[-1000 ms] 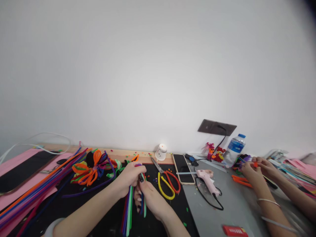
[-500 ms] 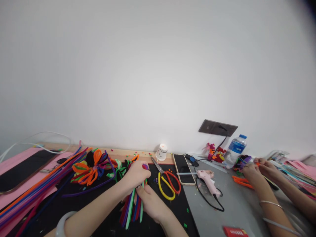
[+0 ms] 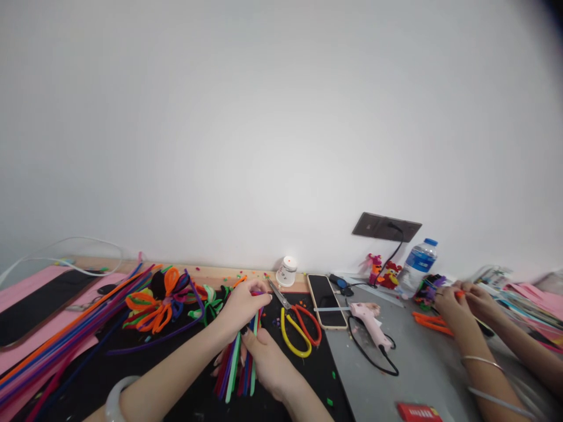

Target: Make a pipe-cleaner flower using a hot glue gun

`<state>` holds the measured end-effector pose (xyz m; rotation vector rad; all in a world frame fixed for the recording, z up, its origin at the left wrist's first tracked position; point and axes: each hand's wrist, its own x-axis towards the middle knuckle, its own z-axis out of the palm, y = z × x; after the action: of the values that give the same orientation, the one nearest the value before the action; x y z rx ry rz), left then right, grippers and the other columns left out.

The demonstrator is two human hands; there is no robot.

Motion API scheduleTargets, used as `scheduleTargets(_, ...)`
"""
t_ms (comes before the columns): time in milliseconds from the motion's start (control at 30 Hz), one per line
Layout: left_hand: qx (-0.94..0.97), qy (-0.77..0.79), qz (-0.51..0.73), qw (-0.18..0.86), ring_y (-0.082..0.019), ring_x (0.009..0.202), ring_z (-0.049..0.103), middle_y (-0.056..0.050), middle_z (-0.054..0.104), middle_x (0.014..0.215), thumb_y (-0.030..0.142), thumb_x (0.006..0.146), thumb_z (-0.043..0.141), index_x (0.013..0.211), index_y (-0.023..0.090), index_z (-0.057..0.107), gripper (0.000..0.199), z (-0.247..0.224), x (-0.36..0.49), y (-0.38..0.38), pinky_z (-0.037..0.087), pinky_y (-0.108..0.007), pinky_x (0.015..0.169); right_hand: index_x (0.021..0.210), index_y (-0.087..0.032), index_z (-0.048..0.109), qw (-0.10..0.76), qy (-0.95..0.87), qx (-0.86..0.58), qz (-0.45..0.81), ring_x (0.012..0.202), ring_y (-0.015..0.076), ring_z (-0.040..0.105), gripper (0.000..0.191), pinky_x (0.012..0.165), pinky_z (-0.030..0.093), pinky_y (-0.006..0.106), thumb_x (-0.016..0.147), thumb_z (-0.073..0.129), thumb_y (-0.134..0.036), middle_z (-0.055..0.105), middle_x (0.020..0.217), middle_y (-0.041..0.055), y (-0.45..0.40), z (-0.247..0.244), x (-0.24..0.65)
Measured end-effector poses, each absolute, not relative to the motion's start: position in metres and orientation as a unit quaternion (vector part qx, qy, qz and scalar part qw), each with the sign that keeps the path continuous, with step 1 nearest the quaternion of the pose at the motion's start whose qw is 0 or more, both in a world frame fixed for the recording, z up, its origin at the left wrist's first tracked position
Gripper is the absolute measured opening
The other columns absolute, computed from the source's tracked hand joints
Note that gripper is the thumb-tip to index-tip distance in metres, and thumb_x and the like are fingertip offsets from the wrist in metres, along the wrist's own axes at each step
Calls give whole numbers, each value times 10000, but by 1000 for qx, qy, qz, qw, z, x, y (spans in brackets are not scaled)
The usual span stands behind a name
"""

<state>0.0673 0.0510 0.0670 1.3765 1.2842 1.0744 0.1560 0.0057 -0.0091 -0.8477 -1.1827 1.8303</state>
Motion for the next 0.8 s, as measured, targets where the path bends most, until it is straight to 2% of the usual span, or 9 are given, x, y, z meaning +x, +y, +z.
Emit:
scheduleTargets(67, 553, 516, 443, 481, -125, 551, 455, 71, 482, 562, 189, 600, 559, 695, 206, 536, 100, 68, 68, 52, 318, -229, 540, 567, -171, 456, 398, -460, -334, 721, 631, 202, 628, 477, 644, 449, 313, 734, 538, -610, 592, 527, 32, 5, -7, 156)
scheduleTargets(133, 544, 514, 450, 488, -128, 553, 461, 79, 458, 547, 192, 621, 541, 744, 202, 540, 123, 66, 69, 53, 326, -229, 546, 571, -171, 453, 399, -455, -347, 716, 650, 207, 631, 479, 657, 452, 320, 727, 539, -615, 600, 542, 37, 4, -6, 157)
scheduleTargets(267, 529, 517, 469, 482, -117, 519, 418, 99, 378, 519, 181, 677, 472, 761, 211, 493, 92, 62, 71, 54, 314, -223, 537, 593, -172, 447, 401, -441, -374, 711, 641, 193, 629, 476, 657, 457, 317, 714, 548, -621, 611, 575, 30, 3, -7, 156)
scheduleTargets(433, 531, 516, 478, 473, -107, 453, 345, 116, 317, 491, 103, 664, 427, 767, 238, 427, 170, 62, 73, 53, 258, -211, 479, 623, -166, 471, 396, -424, -349, 736, 604, 199, 633, 477, 607, 471, 318, 703, 553, -629, 604, 557, 29, 4, -3, 153)
scheduleTargets(533, 539, 515, 481, 462, -103, 449, 341, 114, 326, 494, 94, 664, 433, 747, 243, 417, 171, 64, 75, 55, 244, -207, 470, 745, -155, 512, 403, -412, -350, 738, 582, 201, 632, 496, 565, 472, 308, 693, 548, -647, 616, 570, 28, 3, -1, 150)
scheduleTargets(600, 544, 514, 484, 454, -102, 453, 344, 110, 344, 505, 106, 680, 440, 735, 243, 416, 149, 65, 76, 58, 237, -206, 465, 894, -152, 507, 413, -404, -349, 738, 530, 185, 622, 523, 530, 465, 293, 705, 545, -638, 622, 573, 11, 3, -1, 149)
scheduleTargets(700, 551, 510, 489, 445, -99, 439, 318, 112, 333, 503, 100, 696, 426, 733, 245, 408, 150, 66, 77, 62, 222, -207, 455, 1112, -176, 388, 436, -386, -351, 733, 419, 150, 577, 627, 470, 439, 263, 707, 560, -623, 617, 559, -31, 4, -3, 148)
scheduleTargets(800, 555, 501, 498, 438, -95, 437, 300, 113, 327, 512, 61, 690, 408, 729, 242, 401, 185, 67, 77, 65, 225, -207, 464, 1130, -189, 339, 454, -360, -351, 736, 369, 122, 527, 613, 435, 412, 234, 717, 578, -574, 584, 526, -64, 6, -3, 149)
